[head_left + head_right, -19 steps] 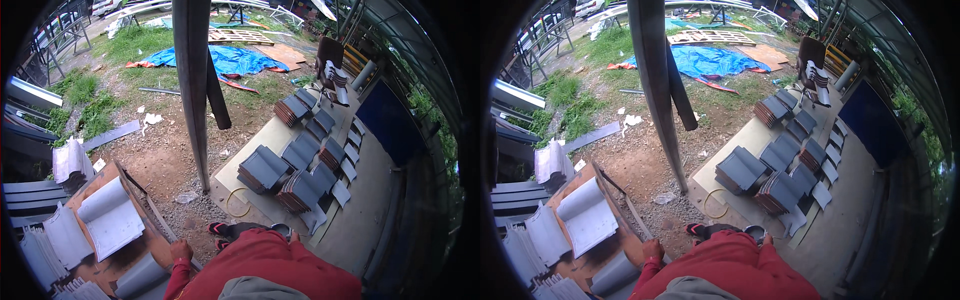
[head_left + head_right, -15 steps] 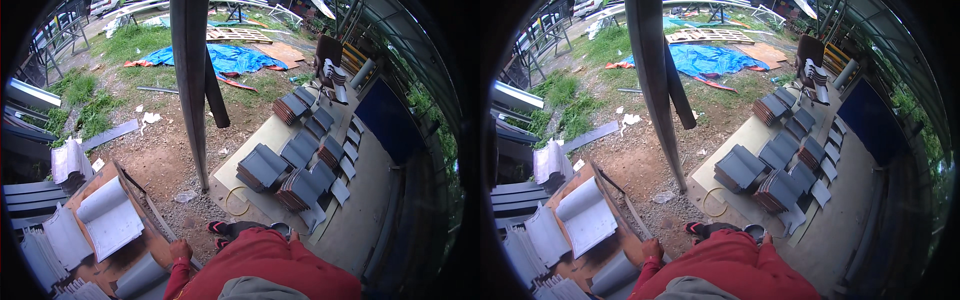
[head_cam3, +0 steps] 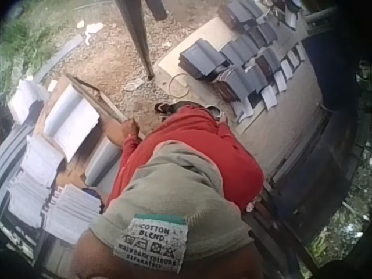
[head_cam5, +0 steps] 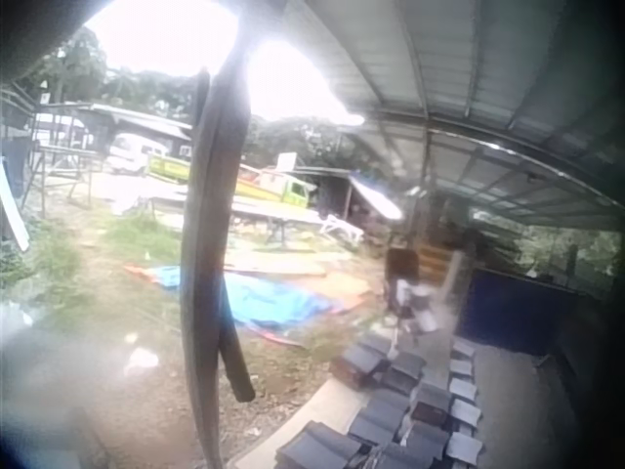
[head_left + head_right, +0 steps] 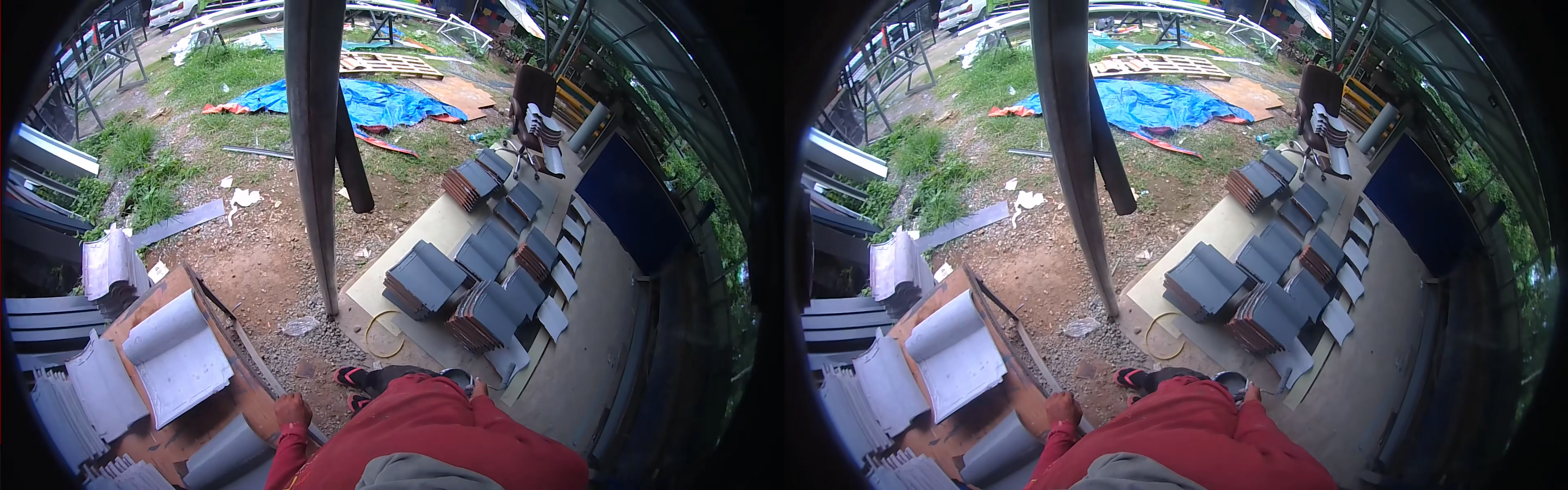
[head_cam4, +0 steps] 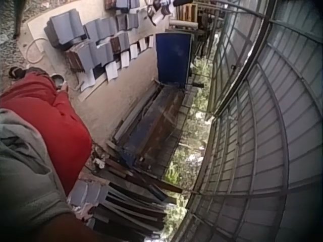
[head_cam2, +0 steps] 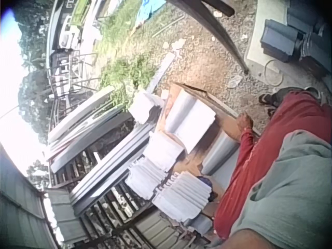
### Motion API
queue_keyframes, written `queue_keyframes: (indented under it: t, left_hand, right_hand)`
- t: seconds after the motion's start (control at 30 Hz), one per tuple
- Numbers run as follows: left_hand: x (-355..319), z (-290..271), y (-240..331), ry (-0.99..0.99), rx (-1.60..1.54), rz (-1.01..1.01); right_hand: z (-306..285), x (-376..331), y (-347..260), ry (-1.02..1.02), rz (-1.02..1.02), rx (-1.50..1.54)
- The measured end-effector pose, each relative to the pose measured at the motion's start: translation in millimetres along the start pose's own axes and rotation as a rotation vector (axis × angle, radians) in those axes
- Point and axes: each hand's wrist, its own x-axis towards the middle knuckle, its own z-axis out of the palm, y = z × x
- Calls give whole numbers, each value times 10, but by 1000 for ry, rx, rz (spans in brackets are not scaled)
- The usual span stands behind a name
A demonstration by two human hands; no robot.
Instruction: The person applies paint to roof tiles on a workbench using a paint roller.
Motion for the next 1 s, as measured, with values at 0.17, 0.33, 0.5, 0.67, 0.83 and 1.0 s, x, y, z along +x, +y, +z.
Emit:
queue_keyframes:
  t: [0.17, 0.33, 0.5, 0.67, 0.83, 1.0]
  left_hand:
    - [2, -16, 11, 34, -11, 13]
    - [3, -9, 9, 25, -13, 14]
    - [5, 20, -2, -1, 20, 0]
    - [5, 26, -2, 16, 21, 9]
    - [3, -1, 15, 15, 38, 11]
    - [10, 0, 19, -19, 43, -11]
  right_hand:
    - [-4, 27, -32, 21, 70, 32]
    - [-30, 77, -41, 61, 4, -58]
    - [-40, 139, -56, 16, -3, -8]
    - [-18, 97, -109, 15, 9, -20]
    - [-31, 149, -89, 51, 36, -2]
    - [-65, 228, -33, 7, -2, -35]
